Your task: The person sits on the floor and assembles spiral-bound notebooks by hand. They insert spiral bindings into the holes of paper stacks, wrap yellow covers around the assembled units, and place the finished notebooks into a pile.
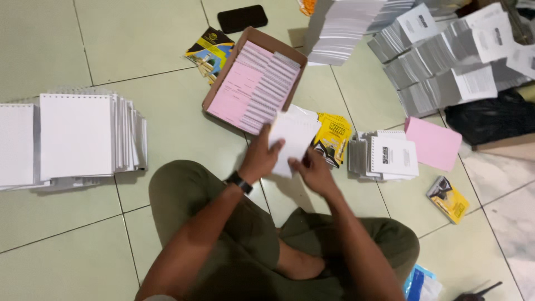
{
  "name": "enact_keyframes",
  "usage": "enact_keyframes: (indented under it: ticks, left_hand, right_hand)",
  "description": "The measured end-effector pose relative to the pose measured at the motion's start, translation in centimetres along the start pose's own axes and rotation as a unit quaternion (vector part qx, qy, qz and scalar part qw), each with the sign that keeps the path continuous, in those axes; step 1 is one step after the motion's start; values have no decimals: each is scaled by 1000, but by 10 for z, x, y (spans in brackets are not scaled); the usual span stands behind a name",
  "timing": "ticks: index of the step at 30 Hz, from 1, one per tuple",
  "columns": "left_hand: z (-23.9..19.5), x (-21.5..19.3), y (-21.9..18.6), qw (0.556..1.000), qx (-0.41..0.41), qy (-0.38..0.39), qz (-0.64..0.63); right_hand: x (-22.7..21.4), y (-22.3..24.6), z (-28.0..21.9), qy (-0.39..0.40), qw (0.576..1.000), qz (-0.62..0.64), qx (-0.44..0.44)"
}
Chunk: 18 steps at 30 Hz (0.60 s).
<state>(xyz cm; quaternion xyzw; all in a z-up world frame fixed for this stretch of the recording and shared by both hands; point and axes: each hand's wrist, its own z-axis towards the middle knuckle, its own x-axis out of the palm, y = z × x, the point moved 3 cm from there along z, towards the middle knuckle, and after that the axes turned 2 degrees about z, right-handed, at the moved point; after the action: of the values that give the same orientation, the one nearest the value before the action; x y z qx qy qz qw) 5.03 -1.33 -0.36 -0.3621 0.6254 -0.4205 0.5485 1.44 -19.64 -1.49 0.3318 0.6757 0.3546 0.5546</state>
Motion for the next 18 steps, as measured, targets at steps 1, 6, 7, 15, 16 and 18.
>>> enact_keyframes:
  ticks: [1, 6, 7, 15, 16, 18]
  left_hand:
    - [15, -14, 5, 1000, -2, -3, -1]
    - [59, -110, -9, 985, 41, -164, -43]
    - [59, -111, 0, 984, 45, -167, -43]
    - [81, -95, 52, 976, 21, -86, -199]
    - [85, -95, 51, 976, 20, -87, -199]
    - [87, -92, 49, 970, 12, -66, -234]
  right_hand:
    - [-3, 13, 20, 3, 1000, -1, -1]
    - [1, 30, 157, -14, 992, 91, -91]
    - [8, 33, 184, -15, 991, 90, -96]
    - [81, 46, 347, 61, 950, -297, -71]
    - [84, 43, 354, 63, 950, -297, -71]
    - [93, 36, 361, 60, 911, -400, -76]
